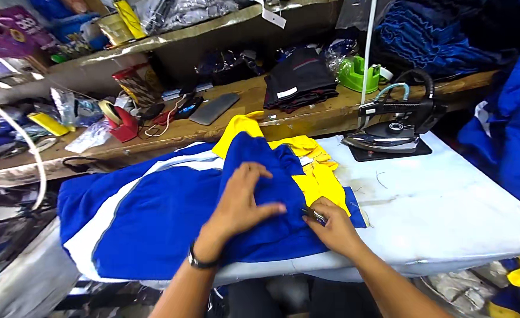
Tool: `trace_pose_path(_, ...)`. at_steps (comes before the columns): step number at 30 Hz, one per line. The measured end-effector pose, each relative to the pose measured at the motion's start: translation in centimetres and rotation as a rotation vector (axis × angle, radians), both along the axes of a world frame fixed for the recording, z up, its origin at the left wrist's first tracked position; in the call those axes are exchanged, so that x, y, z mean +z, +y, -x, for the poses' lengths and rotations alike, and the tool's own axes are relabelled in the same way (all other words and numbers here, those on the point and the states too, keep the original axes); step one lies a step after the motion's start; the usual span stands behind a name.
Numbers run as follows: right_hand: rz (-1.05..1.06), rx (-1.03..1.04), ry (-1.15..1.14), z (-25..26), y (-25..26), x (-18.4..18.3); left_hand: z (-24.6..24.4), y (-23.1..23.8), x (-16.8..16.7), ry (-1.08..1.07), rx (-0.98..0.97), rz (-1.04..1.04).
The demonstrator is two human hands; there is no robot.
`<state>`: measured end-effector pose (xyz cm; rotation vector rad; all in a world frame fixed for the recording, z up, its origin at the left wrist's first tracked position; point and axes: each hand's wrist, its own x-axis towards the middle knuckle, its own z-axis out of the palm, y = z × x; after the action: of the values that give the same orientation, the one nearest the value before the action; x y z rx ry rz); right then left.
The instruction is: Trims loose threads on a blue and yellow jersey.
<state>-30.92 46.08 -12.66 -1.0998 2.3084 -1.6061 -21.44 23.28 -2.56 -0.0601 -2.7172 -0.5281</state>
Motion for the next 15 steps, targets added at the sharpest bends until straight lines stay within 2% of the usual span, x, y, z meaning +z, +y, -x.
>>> trace_pose_path(3, 0.205, 0.074, -0.078, 0.5, -0.9, 3.7, -4.9, 0.9, -4.7, 0.071, 0.148, 0.188)
trace_pose_path(6, 0.309, 0.110, -0.141, 1.5, -1.8, 9.1, -8.3, -1.8, -5.4, 0.176, 0.391, 0.210)
trace_pose_path(10, 0.478, 0.142, -0.005, 3.1, -3.4, 15.1, -13.6, -7.3, 0.4, 0.342, 0.577, 0.156)
trace_pose_path(13, 0.588, 0.172, 0.062, 2.1, -3.6, 18.9, -15.8, -8.6, 5.9, 0.532, 0.509, 0.064)
trace_pose_path(15, 0.651, 0.151, 0.042, 1.7, -4.0, 20.7, -15.6, -9.2, 8.9, 0.584, 0.467, 0.018)
